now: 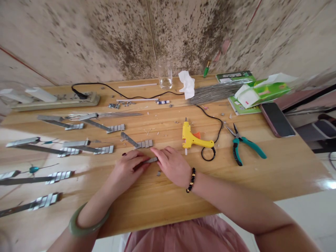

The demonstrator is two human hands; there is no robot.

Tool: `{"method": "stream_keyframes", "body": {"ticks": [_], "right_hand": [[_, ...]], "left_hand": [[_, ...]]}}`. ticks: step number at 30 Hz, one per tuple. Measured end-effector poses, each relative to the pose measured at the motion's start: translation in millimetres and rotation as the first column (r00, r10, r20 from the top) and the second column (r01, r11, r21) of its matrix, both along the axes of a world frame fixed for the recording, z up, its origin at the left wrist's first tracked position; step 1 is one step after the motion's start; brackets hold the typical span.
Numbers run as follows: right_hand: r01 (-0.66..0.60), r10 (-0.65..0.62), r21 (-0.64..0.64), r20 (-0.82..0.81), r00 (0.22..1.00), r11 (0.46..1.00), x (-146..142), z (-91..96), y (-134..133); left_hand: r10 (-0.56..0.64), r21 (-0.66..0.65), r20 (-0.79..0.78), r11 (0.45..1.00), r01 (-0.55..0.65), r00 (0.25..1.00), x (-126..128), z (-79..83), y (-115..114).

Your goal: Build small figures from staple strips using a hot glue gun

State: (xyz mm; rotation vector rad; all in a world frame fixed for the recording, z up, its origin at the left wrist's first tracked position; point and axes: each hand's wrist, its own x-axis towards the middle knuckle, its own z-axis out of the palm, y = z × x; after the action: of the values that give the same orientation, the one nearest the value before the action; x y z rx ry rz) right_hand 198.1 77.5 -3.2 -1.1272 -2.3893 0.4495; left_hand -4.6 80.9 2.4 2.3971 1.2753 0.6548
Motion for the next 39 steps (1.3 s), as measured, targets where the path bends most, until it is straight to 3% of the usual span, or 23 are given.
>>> {"method": "stream_keyframes", "body": {"ticks": [39], "right_hand": [[-0.013, 0.014, -0.016, 0.029, 0.999, 1.000, -1.5, 1.2, -0.1]], "left_hand": [[-0.011, 0.008, -0.015, 1.000, 0.011, 1.000, 1.1, 1.2, -1.2]]}}
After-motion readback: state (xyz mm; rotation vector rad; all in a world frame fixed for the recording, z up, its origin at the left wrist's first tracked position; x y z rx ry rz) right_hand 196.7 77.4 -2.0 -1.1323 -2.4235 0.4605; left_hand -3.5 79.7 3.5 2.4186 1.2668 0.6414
